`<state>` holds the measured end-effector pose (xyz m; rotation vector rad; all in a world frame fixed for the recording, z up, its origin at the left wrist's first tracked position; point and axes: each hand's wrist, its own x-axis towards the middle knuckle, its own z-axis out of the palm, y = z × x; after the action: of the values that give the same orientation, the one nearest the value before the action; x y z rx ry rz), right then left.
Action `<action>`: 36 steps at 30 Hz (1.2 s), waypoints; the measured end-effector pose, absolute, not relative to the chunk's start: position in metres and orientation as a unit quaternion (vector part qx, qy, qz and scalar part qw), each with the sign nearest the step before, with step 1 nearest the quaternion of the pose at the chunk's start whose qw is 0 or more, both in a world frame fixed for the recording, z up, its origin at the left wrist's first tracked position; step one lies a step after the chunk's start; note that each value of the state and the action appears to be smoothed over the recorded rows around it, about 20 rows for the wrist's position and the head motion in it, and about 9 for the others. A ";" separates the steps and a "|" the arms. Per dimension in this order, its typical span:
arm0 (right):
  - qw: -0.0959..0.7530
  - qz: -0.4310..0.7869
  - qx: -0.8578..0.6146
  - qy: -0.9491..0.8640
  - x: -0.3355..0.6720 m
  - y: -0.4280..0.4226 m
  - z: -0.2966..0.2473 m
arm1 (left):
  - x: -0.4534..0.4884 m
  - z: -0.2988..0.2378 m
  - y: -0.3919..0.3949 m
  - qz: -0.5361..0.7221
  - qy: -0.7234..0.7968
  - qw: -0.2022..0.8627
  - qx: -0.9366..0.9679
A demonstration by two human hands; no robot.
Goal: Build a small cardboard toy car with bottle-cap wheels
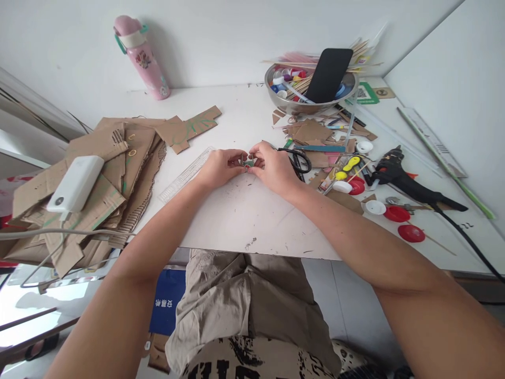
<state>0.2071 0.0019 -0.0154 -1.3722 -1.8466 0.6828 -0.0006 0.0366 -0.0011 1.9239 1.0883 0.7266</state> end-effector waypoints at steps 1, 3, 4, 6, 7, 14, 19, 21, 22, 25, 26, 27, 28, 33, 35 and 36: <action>0.361 0.261 -0.533 -0.719 0.207 0.002 -0.016 | -0.001 -0.001 0.036 0.286 0.431 0.396 0.759; 0.357 0.256 -0.535 -0.722 0.207 0.003 -0.016 | -0.001 0.000 0.036 0.285 0.433 0.395 0.759; 0.357 0.254 -0.535 -0.722 0.207 0.003 -0.017 | -0.001 0.000 0.036 0.284 0.434 0.394 0.759; 0.358 0.254 -0.533 -0.723 0.207 0.003 -0.017 | -0.001 0.001 0.036 0.284 0.433 0.396 0.758; 0.359 0.256 -0.531 -0.723 0.207 0.003 -0.018 | -0.001 0.001 0.036 0.283 0.433 0.396 0.758; 0.378 0.278 -0.519 -0.714 0.210 0.002 -0.023 | 0.000 0.001 0.035 0.281 0.437 0.396 0.757; 0.374 0.278 -0.524 -0.713 0.209 0.001 -0.022 | 0.000 0.000 0.035 0.283 0.431 0.396 0.760; 0.370 0.277 -0.529 -0.711 0.208 0.001 -0.021 | 0.001 0.000 0.035 0.283 0.427 0.393 0.764; 0.370 0.276 -0.531 -0.710 0.207 0.001 -0.020 | 0.001 -0.001 0.035 0.282 0.426 0.391 0.766; 0.377 0.281 -0.531 -0.704 0.206 0.002 -0.021 | 0.000 -0.003 0.035 0.286 0.434 0.383 0.763; 0.382 0.286 -0.529 -0.702 0.205 0.001 -0.021 | 0.000 -0.004 0.036 0.288 0.439 0.383 0.760; 0.387 0.290 -0.526 -0.699 0.205 0.000 -0.021 | -0.002 -0.005 0.036 0.291 0.444 0.388 0.754; 0.395 0.293 -0.521 -0.698 0.206 -0.001 -0.020 | -0.003 -0.005 0.036 0.298 0.445 0.397 0.745; 0.459 0.277 -0.480 -0.695 0.209 -0.011 -0.006 | -0.006 -0.003 0.030 0.384 0.388 0.515 0.661; 0.474 0.283 -0.469 -0.690 0.212 -0.012 -0.001 | -0.002 -0.001 0.025 0.392 0.375 0.573 0.614; 0.478 0.287 -0.464 -0.688 0.213 -0.012 0.000 | 0.000 0.000 0.022 0.388 0.374 0.599 0.592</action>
<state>0.2130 -0.0122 -0.0003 -1.1329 -1.6807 0.7001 0.0001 0.0225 -0.0002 1.3736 0.8669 0.8998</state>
